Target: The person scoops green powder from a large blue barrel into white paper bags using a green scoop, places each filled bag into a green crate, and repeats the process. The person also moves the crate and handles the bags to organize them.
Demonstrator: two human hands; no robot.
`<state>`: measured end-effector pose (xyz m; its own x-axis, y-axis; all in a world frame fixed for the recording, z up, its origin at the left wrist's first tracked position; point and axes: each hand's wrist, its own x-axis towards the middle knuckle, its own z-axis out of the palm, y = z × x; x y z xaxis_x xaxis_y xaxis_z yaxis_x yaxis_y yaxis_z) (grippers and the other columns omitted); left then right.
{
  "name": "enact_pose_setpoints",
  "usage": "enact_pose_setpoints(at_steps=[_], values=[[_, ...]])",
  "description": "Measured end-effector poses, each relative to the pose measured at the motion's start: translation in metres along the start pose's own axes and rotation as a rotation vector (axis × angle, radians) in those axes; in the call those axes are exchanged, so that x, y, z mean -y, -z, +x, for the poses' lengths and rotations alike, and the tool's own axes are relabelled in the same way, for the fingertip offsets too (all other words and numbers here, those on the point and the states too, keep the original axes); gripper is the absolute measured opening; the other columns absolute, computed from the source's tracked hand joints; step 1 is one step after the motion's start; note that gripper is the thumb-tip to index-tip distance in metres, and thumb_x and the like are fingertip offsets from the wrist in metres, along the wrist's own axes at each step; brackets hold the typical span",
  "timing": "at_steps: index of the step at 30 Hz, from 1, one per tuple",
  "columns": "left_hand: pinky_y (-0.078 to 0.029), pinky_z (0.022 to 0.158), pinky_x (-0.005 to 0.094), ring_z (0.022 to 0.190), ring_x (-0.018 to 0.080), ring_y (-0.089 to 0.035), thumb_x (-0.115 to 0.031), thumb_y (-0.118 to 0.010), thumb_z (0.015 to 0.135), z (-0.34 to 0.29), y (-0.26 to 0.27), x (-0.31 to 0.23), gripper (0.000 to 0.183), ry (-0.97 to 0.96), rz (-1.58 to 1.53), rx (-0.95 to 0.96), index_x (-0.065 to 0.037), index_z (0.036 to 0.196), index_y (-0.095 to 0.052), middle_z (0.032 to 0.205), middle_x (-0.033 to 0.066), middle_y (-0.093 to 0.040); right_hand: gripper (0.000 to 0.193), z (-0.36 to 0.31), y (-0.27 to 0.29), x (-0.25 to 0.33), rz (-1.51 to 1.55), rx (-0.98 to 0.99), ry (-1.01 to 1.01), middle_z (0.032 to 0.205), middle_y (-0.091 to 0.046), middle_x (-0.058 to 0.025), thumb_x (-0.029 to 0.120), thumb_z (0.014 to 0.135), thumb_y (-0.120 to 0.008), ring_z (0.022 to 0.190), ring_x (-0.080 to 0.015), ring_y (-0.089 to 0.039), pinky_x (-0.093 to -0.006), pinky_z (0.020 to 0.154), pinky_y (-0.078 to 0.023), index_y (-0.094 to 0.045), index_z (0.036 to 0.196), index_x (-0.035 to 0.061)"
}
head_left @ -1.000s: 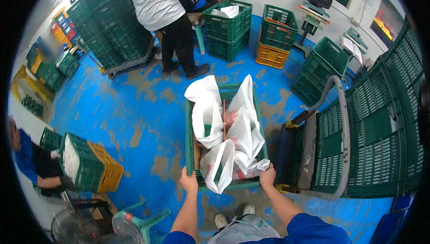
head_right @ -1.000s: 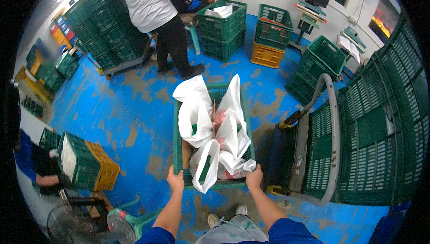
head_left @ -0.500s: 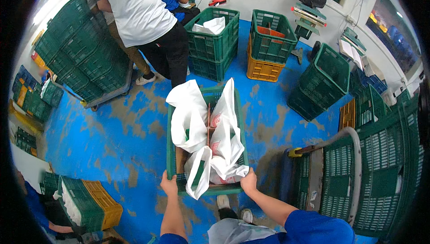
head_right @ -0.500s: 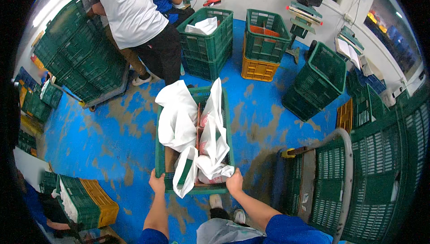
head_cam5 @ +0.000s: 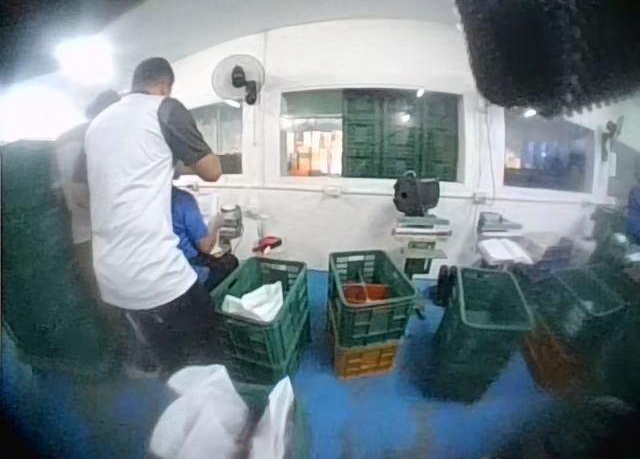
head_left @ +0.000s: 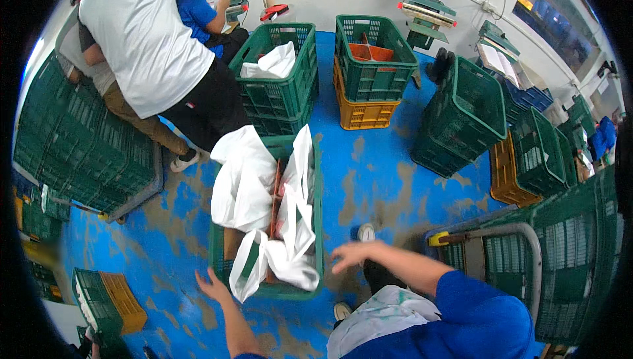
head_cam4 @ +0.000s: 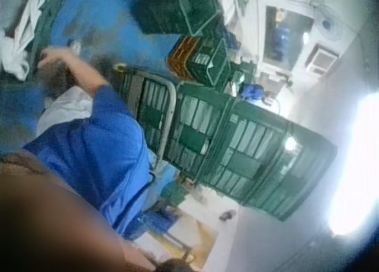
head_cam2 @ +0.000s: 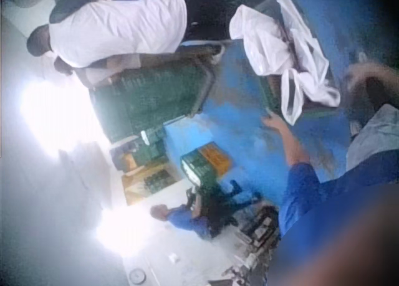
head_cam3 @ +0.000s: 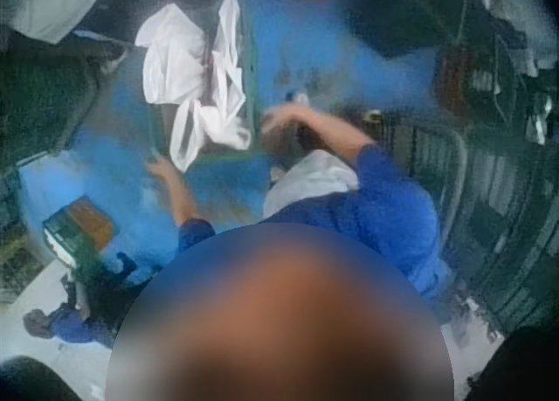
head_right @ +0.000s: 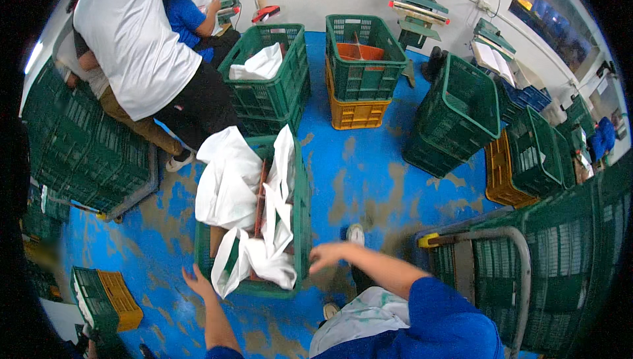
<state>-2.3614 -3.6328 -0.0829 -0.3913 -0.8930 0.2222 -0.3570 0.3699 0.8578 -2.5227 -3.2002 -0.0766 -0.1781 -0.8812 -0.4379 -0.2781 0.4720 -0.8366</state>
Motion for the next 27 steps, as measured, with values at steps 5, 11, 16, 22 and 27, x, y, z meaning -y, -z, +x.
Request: enact_pose_setpoints(at_steps=[5,11,16,22,27], values=[[-0.04,0.09,0.0371,0.118,0.0325,-0.043,-0.016,-0.057,0.086,-0.109,0.042,0.002,0.057,-0.08,0.491,0.001,0.009,0.131,-0.034,0.132,0.0249,-0.04,0.069,-0.042,0.266,-0.09,-0.162,-0.889,-0.397,0.128,-0.046,-0.0249,0.049,0.082,-0.059,0.117,-0.038,-0.046,-0.043,0.096,-0.04,-0.045,0.123,-0.0049],[-0.042,0.085,0.0405,0.107,0.0348,-0.048,-0.02,-0.061,0.081,-0.115,0.038,-0.047,0.049,-0.054,0.867,-0.158,0.004,0.12,-0.042,0.12,0.0237,-0.047,0.07,-0.057,0.526,-0.176,-0.404,-1.251,-0.703,0.14,-0.033,-0.0155,0.051,0.085,-0.052,0.128,-0.034,-0.031,-0.049,0.1,-0.033,-0.034,0.134,0.0047],[-0.044,0.08,0.0433,0.097,0.0367,-0.052,-0.024,-0.063,0.077,-0.085,0.059,-0.125,0.044,-0.188,1.035,-0.38,0.001,0.111,-0.049,0.11,0.0228,-0.053,0.072,-0.049,0.595,-0.21,-0.518,-0.918,-1.022,0.151,-0.013,-0.0049,0.054,0.086,-0.047,0.139,-0.0289,-0.011,-0.0574,0.108,-0.015,-0.026,0.14,0.0103],[-0.046,0.074,0.0467,0.086,0.0389,-0.057,-0.028,-0.066,0.072,-0.04,0.085,-0.205,0.037,-0.553,1.128,-0.635,-0.004,0.099,-0.057,0.098,0.0216,-0.059,0.047,-0.051,0.599,-0.246,-0.871,-1.06,-0.79,0.108,-0.056,-0.0088,0.048,0.084,-0.053,0.106,-0.0288,-0.052,-0.0422,0.092,-0.039,-0.051,0.108,0.0081],[-0.042,0.085,0.0344,0.114,0.0297,-0.045,0.002,-0.054,0.079,0.058,0.037,-0.268,0.057,-0.338,0.845,-0.438,0.004,0.133,-0.035,0.134,0.0186,-0.04,0.05,-0.069,0.506,-0.213,-0.904,-1.044,-0.739,0.104,-0.056,-0.0085,0.051,0.075,-0.061,0.102,-0.026,-0.053,-0.0409,0.082,-0.044,-0.055,0.101,0.0083]])
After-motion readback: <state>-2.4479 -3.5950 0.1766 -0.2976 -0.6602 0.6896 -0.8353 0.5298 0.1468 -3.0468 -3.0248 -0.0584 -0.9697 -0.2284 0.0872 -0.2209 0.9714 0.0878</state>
